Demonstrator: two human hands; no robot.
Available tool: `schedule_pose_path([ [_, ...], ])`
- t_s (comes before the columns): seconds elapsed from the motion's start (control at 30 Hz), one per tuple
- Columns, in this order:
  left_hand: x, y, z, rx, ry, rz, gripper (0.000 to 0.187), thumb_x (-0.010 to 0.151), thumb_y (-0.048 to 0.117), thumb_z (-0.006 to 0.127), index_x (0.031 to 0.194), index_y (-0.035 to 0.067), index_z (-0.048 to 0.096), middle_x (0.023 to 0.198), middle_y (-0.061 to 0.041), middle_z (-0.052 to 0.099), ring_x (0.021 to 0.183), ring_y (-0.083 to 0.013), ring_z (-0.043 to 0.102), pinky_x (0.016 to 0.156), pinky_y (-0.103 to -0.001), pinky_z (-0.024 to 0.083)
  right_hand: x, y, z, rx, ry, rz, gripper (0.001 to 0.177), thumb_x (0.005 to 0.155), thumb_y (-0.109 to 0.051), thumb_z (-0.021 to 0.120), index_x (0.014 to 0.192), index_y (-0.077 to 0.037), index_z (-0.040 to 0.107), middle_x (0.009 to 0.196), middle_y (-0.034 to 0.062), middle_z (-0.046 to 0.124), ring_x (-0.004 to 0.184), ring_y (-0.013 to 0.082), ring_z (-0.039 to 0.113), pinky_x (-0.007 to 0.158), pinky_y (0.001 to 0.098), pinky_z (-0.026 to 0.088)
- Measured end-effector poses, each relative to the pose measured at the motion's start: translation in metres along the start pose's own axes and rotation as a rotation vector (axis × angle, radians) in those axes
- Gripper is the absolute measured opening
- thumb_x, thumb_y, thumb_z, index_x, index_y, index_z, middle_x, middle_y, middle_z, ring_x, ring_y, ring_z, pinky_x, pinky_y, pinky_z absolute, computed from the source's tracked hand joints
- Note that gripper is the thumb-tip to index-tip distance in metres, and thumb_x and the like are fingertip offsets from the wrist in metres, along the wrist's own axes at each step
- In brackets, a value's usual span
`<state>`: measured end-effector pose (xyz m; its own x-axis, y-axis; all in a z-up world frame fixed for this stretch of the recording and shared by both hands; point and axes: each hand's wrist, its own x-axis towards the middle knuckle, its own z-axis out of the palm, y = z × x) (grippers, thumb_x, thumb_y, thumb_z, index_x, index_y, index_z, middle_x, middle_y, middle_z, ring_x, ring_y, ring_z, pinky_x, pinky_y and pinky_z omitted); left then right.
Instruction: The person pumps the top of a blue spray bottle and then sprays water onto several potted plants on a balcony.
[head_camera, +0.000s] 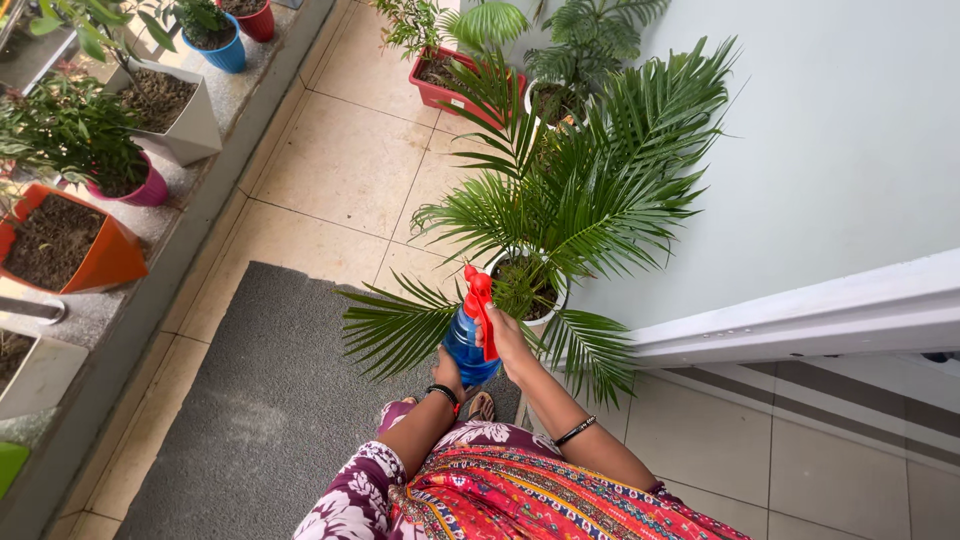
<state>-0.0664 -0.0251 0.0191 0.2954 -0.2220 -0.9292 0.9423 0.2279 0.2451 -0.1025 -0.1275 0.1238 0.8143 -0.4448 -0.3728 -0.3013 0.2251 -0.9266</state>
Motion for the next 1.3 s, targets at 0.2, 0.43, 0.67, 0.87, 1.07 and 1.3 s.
schedule_pose_path([
  [0.2,0.01,-0.01,0.006,-0.003,-0.008,0.003,0.091,0.094,0.074,0.039,0.162,0.019,0.016,0.163,-0.015,0.03,0.141,-0.0435,0.045,0.102,-0.069,0.045,-0.004,-0.012,-0.01,-0.046,0.004,0.07,0.051,0.106,-0.05,0.044,0.095,-0.004,0.062,0.071,0.0042,0.059,0.065,0.0156,0.06,0.067,0.0299,0.051],
  [0.43,0.005,-0.019,0.022,0.003,0.037,-0.04,0.09,0.094,0.073,0.038,0.163,0.023,0.011,0.165,-0.013,0.031,0.142,-0.0424,0.047,0.105,-0.069,0.046,0.006,0.001,-0.032,-0.034,-0.019,0.005,0.051,0.104,-0.051,0.045,0.096,-0.003,0.062,0.072,0.004,0.06,0.066,0.0152,0.06,0.068,0.0304,0.052],
  [0.67,0.0,-0.021,0.031,0.102,-0.02,0.013,0.08,0.099,0.07,0.037,0.16,0.02,0.022,0.161,-0.014,0.037,0.139,-0.0415,0.049,0.102,-0.067,0.047,0.009,0.002,-0.057,0.098,0.094,0.051,0.054,0.104,-0.053,0.047,0.096,-0.002,0.062,0.07,0.0064,0.062,0.063,0.0163,0.061,0.064,0.0302,0.052],
  [0.87,-0.006,-0.026,0.04,0.137,-0.046,0.002,0.078,0.099,0.067,0.037,0.159,0.021,0.021,0.161,-0.014,0.038,0.138,-0.0384,0.05,0.103,-0.065,0.048,0.011,0.009,-0.067,0.095,0.092,0.009,0.051,0.102,-0.051,0.049,0.096,-0.002,0.062,0.071,0.0059,0.062,0.064,0.0167,0.061,0.064,0.0312,0.053],
  [1.07,-0.004,-0.031,0.043,0.173,-0.09,0.0,0.077,0.099,0.068,0.034,0.157,0.017,0.033,0.152,-0.016,0.052,0.132,-0.0373,0.058,0.102,-0.062,0.049,0.002,0.003,-0.076,0.115,0.162,0.053,0.053,0.104,-0.052,0.046,0.095,-0.003,0.062,0.07,0.0061,0.061,0.063,0.0164,0.061,0.064,0.0309,0.054],
  [1.3,-0.009,-0.04,0.046,0.233,-0.05,-0.021,0.079,0.101,0.068,0.033,0.159,0.015,0.029,0.153,-0.017,0.049,0.133,-0.0394,0.056,0.101,-0.063,0.049,0.002,0.016,-0.084,0.103,0.144,-0.005,0.05,0.101,-0.052,0.049,0.096,-0.004,0.061,0.071,0.0057,0.062,0.063,0.0166,0.062,0.064,0.0323,0.054],
])
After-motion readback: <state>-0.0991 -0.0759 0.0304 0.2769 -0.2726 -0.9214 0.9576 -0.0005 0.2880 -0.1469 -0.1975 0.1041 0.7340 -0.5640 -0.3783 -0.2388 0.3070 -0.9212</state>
